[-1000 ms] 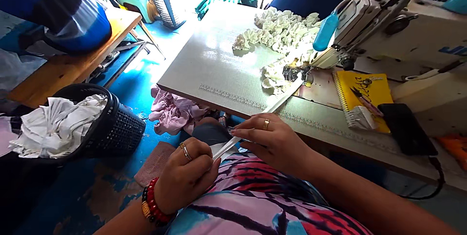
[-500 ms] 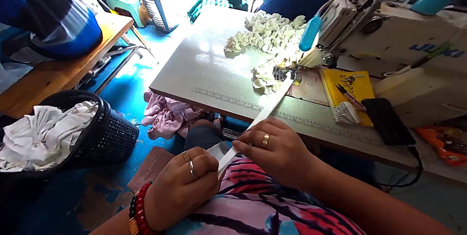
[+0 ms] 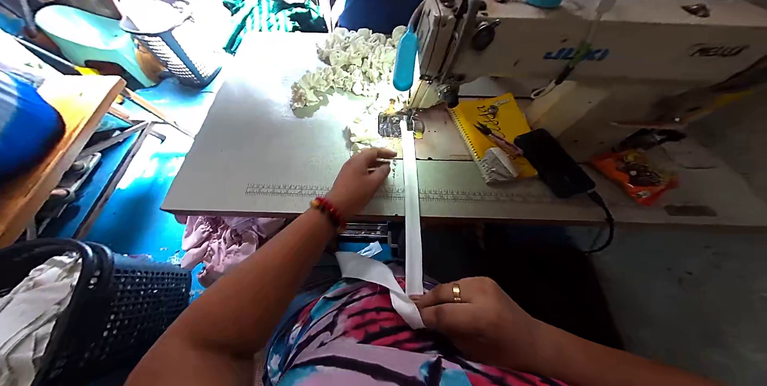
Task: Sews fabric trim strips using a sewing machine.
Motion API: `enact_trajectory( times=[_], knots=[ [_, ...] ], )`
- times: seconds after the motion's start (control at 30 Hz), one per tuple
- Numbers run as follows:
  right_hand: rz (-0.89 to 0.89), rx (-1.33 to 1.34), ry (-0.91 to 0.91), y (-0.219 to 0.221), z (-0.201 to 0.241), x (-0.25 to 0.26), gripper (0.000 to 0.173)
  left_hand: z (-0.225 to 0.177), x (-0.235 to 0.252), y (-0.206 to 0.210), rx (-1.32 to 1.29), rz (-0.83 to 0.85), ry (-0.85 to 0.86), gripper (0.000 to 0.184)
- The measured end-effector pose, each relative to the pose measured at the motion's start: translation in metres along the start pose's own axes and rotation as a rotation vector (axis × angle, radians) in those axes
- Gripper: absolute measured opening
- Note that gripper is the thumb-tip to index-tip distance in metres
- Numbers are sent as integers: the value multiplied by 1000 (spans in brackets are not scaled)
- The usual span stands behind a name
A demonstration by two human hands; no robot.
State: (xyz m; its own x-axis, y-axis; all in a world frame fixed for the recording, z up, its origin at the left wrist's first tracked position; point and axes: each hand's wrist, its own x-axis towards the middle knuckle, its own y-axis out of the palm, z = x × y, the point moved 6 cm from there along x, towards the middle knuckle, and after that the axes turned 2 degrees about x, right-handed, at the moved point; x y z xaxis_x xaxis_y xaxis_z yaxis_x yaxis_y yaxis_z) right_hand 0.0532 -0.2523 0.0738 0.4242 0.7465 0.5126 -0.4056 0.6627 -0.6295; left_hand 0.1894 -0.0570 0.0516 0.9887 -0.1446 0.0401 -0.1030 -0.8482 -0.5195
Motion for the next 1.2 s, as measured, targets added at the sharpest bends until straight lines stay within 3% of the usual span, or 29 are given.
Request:
enact_trajectory(
  times=[0.13,0.3,1.03,1.2],
  knots=[
    [27,1,-9,-2,-8,2,16,21,80,12,299,-51,-31,42],
    [16,-27,11,-5,-31,8,17,36,119,19,481,54,-73,46],
    [-37,-429,76,-36,-185,78,22,47,144,16,479,-10,25,38],
    [-89,-488,344,-34,-201,94,22,46,145,13,454,-6,22,40]
  ],
)
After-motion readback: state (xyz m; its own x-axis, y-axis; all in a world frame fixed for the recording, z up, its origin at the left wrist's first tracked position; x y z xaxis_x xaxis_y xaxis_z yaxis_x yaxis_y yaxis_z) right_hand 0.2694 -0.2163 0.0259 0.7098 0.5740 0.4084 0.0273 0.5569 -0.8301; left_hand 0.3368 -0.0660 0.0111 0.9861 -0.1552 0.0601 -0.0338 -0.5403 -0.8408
